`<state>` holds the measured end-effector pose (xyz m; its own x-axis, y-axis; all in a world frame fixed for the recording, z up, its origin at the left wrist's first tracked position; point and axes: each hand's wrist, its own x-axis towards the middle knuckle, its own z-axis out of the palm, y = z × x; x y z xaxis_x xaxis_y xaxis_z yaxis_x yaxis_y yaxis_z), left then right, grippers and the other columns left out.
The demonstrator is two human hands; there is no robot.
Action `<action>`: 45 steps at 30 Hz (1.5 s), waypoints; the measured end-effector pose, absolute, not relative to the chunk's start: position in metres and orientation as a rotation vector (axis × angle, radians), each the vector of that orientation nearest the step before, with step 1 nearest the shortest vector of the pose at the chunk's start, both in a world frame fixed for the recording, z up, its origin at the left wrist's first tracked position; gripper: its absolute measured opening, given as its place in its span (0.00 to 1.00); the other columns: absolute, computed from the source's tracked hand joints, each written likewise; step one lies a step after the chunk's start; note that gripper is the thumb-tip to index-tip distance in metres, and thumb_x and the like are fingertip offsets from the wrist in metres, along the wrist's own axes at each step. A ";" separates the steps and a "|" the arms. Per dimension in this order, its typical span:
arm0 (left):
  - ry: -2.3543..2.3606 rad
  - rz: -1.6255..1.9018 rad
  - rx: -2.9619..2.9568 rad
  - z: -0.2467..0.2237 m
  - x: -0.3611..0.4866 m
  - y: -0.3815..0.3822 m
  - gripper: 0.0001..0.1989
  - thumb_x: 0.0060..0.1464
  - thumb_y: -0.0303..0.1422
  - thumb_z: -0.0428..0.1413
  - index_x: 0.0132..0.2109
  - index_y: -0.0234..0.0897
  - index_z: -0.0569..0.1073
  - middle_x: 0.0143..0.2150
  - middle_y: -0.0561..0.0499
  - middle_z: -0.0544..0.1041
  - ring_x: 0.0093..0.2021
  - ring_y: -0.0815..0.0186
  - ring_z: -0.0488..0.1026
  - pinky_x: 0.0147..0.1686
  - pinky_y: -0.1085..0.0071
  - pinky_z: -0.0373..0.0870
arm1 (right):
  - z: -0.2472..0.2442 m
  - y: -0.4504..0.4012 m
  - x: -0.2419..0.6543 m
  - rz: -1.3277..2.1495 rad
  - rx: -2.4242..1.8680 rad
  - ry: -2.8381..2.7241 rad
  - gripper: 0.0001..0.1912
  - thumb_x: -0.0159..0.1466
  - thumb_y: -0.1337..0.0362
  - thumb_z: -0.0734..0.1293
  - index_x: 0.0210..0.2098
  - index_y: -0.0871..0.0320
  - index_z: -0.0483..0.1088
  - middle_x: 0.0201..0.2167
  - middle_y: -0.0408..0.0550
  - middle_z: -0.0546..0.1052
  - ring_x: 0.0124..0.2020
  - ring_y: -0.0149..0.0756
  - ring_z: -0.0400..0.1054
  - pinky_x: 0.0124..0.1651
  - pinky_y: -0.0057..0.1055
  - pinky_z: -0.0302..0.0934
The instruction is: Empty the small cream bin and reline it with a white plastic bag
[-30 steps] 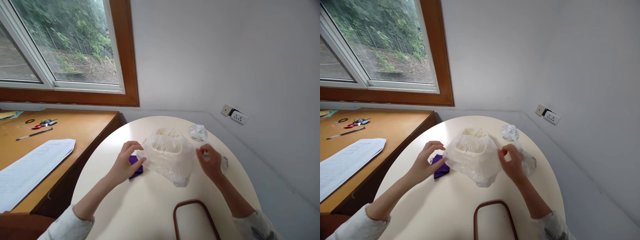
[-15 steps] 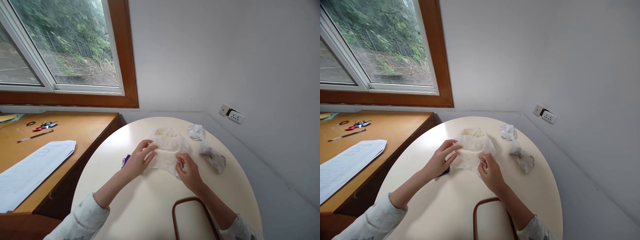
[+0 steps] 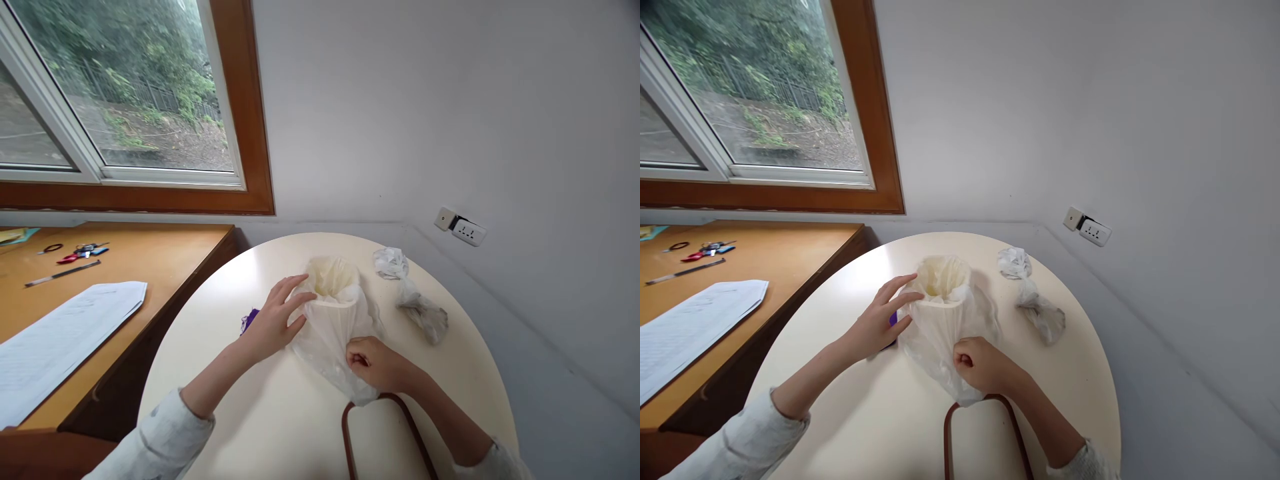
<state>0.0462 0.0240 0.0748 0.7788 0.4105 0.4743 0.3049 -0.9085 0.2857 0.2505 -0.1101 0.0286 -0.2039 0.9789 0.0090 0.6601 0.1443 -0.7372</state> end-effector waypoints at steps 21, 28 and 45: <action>0.785 0.887 1.987 0.036 0.046 0.018 0.12 0.54 0.32 0.49 0.45 0.42 0.57 0.34 0.54 0.68 0.33 0.70 0.69 0.36 0.69 0.69 | 0.075 -0.083 0.260 -0.168 -1.482 -1.941 0.20 0.59 0.65 0.64 0.51 0.54 0.62 0.50 0.52 0.67 0.54 0.41 0.58 0.54 0.43 0.54; 0.725 0.565 1.999 0.050 0.028 0.033 0.09 0.50 0.31 0.49 0.41 0.41 0.60 0.35 0.53 0.67 0.30 0.70 0.68 0.31 0.68 0.69 | 0.060 -0.078 0.263 -0.160 -1.418 -2.031 0.08 0.61 0.69 0.61 0.41 0.56 0.66 0.47 0.53 0.68 0.54 0.41 0.58 0.53 0.43 0.58; 0.742 0.623 1.852 0.103 0.078 0.060 0.19 0.50 0.36 0.48 0.48 0.36 0.71 0.45 0.46 0.75 0.42 0.59 0.72 0.38 0.67 0.68 | 0.047 -0.100 0.258 -0.429 -1.296 -2.149 0.11 0.60 0.75 0.58 0.37 0.57 0.68 0.42 0.49 0.73 0.58 0.40 0.56 0.60 0.48 0.51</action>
